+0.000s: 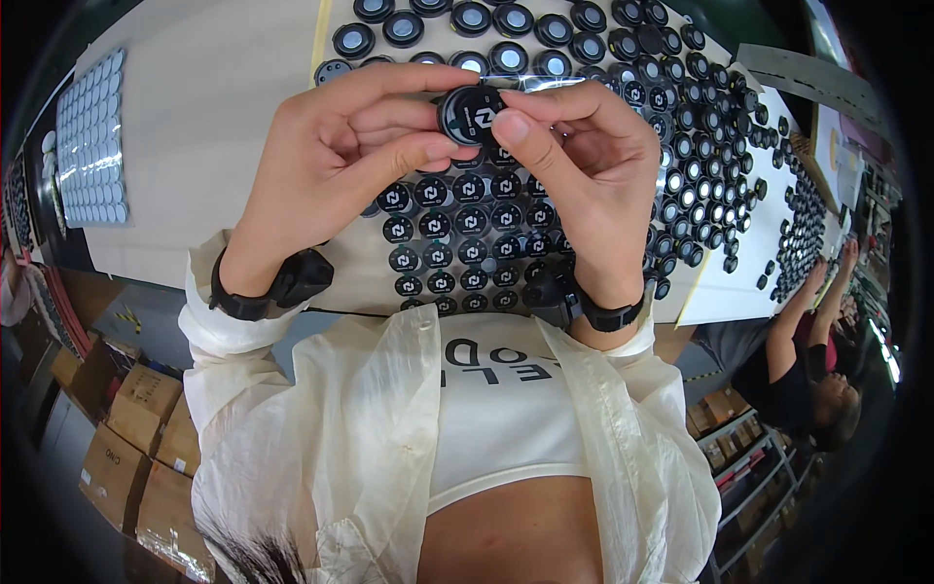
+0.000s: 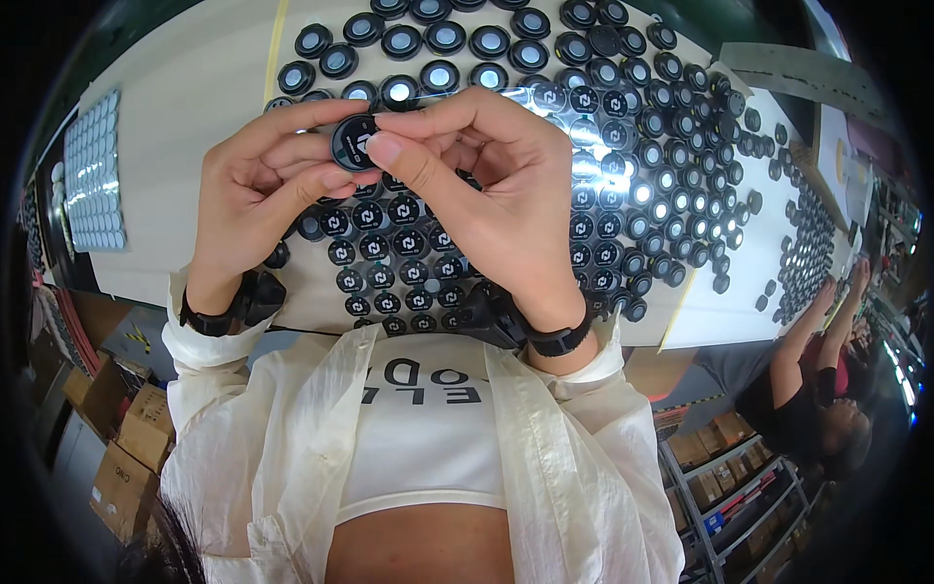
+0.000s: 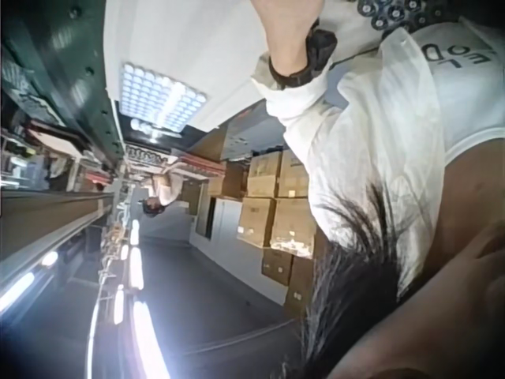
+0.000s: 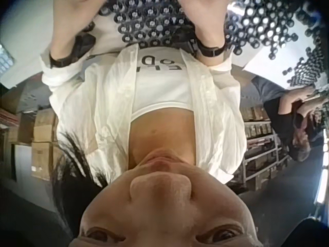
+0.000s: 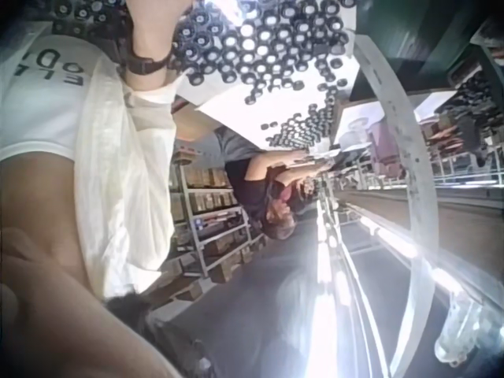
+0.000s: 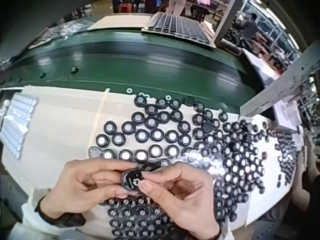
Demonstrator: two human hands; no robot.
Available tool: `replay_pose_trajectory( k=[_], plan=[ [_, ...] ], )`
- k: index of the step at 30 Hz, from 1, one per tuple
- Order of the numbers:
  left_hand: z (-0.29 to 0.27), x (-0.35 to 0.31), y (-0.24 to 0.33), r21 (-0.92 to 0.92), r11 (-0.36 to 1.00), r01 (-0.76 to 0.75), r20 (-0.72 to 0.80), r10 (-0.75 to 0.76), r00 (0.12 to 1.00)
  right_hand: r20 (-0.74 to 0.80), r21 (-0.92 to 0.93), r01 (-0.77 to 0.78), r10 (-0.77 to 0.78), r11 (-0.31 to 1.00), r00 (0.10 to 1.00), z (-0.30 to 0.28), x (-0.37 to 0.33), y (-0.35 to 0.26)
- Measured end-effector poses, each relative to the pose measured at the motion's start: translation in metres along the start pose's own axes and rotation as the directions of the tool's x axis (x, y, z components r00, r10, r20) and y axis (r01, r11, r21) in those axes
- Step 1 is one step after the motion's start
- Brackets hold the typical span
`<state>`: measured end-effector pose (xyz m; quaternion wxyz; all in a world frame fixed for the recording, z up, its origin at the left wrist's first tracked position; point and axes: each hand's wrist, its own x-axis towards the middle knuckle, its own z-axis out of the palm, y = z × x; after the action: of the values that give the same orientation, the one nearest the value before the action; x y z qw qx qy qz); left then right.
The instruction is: Inspecting and arranging small circular electronic components at a manual workstation.
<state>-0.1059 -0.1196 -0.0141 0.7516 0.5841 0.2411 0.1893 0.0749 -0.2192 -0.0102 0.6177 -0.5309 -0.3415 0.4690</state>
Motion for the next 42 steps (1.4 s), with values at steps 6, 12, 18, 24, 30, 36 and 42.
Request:
replay_pose_trajectory(
  k=[6, 12, 18, 24, 30, 36, 42],
  plan=[
    [0.001, -0.002, -0.003, 0.016, 1.0, -0.019, -0.031, 0.019, 0.999, -0.018, -0.015, 0.062, -0.062, 0.998, 0.998, 0.003, 0.001, 0.008],
    [0.004, -0.002, -0.004, 0.053, 0.998, -0.028, -0.066, 0.031, 0.997, -0.025, -0.1, 0.057, -0.06, 0.993, 0.998, 0.001, 0.0, 0.01],
    [0.006, 0.001, -0.006, 0.073, 0.995, -0.073, -0.101, 0.08, 0.992, -0.059, -0.044, 0.047, -0.049, 0.998, 0.997, 0.004, -0.001, 0.012],
    [0.006, 0.001, -0.007, 0.062, 0.996, -0.062, -0.1, 0.068, 0.993, -0.073, -0.048, 0.097, -0.1, 0.994, 0.992, 0.004, -0.002, 0.014],
    [0.006, 0.001, -0.007, 0.062, 0.994, -0.086, -0.103, 0.092, 0.99, -0.06, -0.08, 0.088, -0.093, 0.993, 0.994, 0.003, -0.001, 0.015],
    [0.006, 0.0, -0.007, 0.058, 0.996, -0.062, -0.101, 0.068, 0.993, -0.071, -0.092, 0.094, -0.101, 0.991, 0.992, 0.004, 0.0, 0.017],
    [0.007, 0.0, -0.008, 0.122, 0.991, -0.064, -0.114, 0.078, 0.99, -0.101, -0.147, 0.082, -0.098, 0.986, 0.99, 0.006, 0.0, 0.02]
  ],
)
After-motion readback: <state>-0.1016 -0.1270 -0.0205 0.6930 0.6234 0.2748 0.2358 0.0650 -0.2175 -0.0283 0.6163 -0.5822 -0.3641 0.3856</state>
